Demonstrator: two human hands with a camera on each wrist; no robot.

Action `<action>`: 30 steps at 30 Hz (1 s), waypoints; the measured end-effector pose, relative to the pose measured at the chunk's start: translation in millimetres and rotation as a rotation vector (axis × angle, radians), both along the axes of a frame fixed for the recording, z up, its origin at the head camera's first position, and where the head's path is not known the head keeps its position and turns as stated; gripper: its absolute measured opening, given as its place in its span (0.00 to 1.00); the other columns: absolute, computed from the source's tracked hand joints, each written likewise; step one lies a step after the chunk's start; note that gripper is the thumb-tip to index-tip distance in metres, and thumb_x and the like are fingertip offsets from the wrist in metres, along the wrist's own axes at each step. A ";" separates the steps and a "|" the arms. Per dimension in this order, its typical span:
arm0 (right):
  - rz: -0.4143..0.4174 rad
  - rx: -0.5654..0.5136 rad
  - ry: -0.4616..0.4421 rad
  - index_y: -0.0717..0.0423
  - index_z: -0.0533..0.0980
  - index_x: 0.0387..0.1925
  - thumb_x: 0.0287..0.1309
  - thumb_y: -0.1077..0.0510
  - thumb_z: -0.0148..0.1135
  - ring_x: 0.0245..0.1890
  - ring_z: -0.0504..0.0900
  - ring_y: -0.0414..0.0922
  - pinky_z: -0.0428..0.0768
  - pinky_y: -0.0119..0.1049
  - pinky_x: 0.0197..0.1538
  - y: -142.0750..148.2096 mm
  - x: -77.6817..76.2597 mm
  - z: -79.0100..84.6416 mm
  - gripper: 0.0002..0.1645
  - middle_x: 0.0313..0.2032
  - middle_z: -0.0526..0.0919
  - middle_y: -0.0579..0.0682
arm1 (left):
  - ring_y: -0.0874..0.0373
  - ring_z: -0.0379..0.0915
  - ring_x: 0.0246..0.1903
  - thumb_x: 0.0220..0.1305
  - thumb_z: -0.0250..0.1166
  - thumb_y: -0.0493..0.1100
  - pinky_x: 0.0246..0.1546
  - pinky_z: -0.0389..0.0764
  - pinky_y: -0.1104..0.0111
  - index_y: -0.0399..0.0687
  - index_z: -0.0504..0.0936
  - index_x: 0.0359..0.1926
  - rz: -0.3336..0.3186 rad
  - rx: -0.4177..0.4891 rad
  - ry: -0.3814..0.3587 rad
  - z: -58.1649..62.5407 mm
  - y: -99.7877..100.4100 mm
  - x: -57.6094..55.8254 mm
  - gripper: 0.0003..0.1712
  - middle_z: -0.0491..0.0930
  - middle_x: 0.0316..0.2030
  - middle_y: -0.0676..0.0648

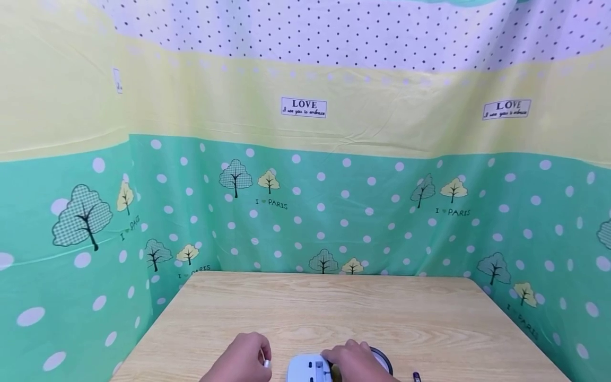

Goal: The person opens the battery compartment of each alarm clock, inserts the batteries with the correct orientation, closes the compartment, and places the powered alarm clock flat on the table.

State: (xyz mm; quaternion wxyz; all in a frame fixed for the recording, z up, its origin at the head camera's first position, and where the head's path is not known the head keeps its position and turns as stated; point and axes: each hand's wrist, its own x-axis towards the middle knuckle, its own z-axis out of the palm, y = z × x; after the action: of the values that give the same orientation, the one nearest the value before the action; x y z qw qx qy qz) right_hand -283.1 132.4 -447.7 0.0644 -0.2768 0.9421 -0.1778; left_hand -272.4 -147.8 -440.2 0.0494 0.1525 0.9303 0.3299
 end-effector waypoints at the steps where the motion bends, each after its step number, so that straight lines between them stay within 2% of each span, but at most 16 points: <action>1: 0.001 -0.001 -0.001 0.39 0.79 0.52 0.32 0.25 0.69 0.33 0.71 0.34 0.65 0.38 0.36 0.1 0.1 0.1 0.43 0.39 0.83 0.33 | 0.61 0.67 0.18 0.37 0.64 0.35 0.19 0.68 0.67 0.53 0.77 0.22 0.005 0.003 -0.005 0.9 1.0 0.0 0.09 0.73 0.18 0.53; 5: 0.000 -0.004 0.000 0.39 0.79 0.52 0.31 0.24 0.69 0.33 0.71 0.34 0.64 0.37 0.36 0.4 0.3 -0.7 0.43 0.39 0.83 0.33 | 0.60 0.68 0.20 0.38 0.65 0.35 0.20 0.69 0.68 0.52 0.77 0.23 0.004 0.014 -0.007 4.7 4.7 -0.7 0.09 0.74 0.19 0.53; 14: 0.003 -0.018 0.006 0.39 0.80 0.51 0.30 0.23 0.69 0.34 0.71 0.34 0.64 0.37 0.35 0.6 0.5 -1.5 0.44 0.40 0.83 0.33 | 0.64 0.67 0.19 0.38 0.66 0.36 0.20 0.69 0.70 0.51 0.78 0.23 -0.025 0.011 0.068 8.3 10.7 -2.1 0.08 0.74 0.18 0.56; 21: -0.003 -0.015 0.014 0.39 0.80 0.51 0.30 0.23 0.69 0.33 0.71 0.34 0.63 0.37 0.35 0.2 0.0 -2.3 0.44 0.39 0.83 0.33 | 0.63 0.67 0.19 0.38 0.68 0.37 0.20 0.69 0.71 0.50 0.80 0.25 -0.044 0.020 0.061 12.6 16.1 -6.2 0.08 0.74 0.18 0.55; 30: -0.008 -0.014 -0.002 0.39 0.80 0.50 0.30 0.24 0.69 0.32 0.70 0.35 0.63 0.36 0.34 -0.2 -2.0 -3.8 0.43 0.39 0.83 0.33 | 0.64 0.66 0.17 0.39 0.67 0.35 0.19 0.69 0.71 0.50 0.79 0.23 -0.061 0.029 0.089 16.6 22.6 -7.2 0.07 0.73 0.17 0.55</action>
State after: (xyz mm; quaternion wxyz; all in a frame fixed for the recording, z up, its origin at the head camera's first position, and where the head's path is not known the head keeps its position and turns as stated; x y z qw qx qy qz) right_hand -285.1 132.3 -451.5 0.0627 -0.2731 0.9420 -0.1847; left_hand -279.6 -125.2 -423.6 0.0158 0.1960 0.9216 0.3347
